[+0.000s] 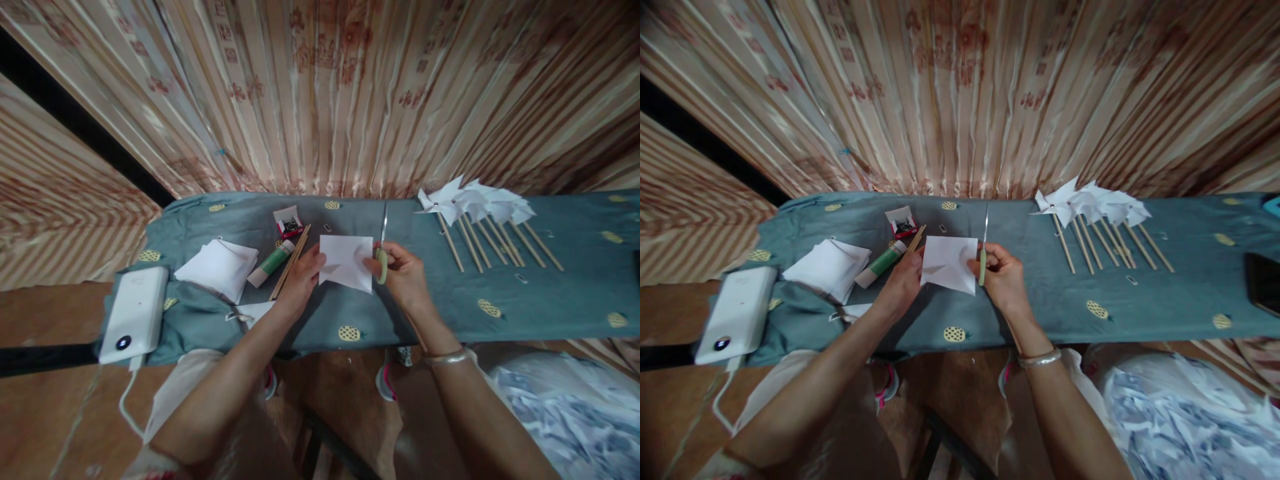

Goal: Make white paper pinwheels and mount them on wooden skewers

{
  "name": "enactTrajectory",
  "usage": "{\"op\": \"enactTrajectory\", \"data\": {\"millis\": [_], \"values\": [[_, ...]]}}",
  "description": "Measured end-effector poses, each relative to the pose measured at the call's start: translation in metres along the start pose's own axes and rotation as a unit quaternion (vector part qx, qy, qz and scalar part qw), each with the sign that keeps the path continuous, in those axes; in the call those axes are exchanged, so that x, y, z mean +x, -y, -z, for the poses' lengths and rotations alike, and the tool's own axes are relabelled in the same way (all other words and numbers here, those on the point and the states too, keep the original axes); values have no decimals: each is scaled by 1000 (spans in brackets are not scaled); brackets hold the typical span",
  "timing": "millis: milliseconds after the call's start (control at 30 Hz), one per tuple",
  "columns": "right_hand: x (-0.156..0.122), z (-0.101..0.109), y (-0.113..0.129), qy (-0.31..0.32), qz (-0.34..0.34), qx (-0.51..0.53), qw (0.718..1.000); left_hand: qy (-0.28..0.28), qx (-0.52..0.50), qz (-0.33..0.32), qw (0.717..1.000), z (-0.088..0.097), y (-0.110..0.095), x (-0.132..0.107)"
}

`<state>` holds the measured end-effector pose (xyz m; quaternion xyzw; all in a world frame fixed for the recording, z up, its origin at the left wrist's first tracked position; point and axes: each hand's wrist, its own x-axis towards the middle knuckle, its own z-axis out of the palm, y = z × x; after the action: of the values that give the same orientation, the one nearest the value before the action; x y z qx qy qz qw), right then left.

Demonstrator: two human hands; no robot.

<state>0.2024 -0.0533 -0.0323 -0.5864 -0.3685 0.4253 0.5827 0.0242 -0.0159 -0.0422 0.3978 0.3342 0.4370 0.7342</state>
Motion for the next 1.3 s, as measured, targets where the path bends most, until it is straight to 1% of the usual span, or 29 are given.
{"op": "enactTrajectory", "data": {"millis": [33, 100, 133, 200, 300, 400, 533, 633, 767, 900, 1000, 1100, 1300], "values": [[0, -3, -1, -22, 2, 5, 1000, -3, 11, 0, 1000, -3, 3, -2], [-1, -9, -3, -50, 0, 18, 999, -33, 67, 11, 997, -8, 10, -8], [-2, -13, -4, -55, -1, 22, 998, -49, 98, 23, 994, -9, 14, -10], [-4, -19, -6, -51, -4, 24, 998, -81, 113, 36, 990, -11, 19, -13], [-7, -26, -8, -32, -5, 23, 999, -116, 49, 27, 992, -13, 21, -13], [-8, -31, -9, -16, -10, 29, 999, -125, -14, 24, 992, -13, 17, -11], [-10, -34, -8, -3, -17, 40, 999, -141, -51, 20, 988, -13, 11, -9], [-16, -33, -5, 29, -25, 38, 999, -155, -50, 22, 986, -10, 5, -7], [-28, -28, -3, 111, -43, 7, 993, -175, -53, -2, 983, -3, -7, -1], [-45, -24, -7, 221, -80, -13, 972, -200, -72, -39, 976, 4, -16, 6], [-55, -25, -12, 276, -124, -12, 953, -205, -89, -57, 973, 7, -18, 9], [-60, -26, -16, 297, -153, -5, 943, -199, -100, -47, 974, 7, -18, 9], [-58, -28, -16, 297, -172, 9, 939, -215, -93, -30, 972, 5, -18, 9]]}}
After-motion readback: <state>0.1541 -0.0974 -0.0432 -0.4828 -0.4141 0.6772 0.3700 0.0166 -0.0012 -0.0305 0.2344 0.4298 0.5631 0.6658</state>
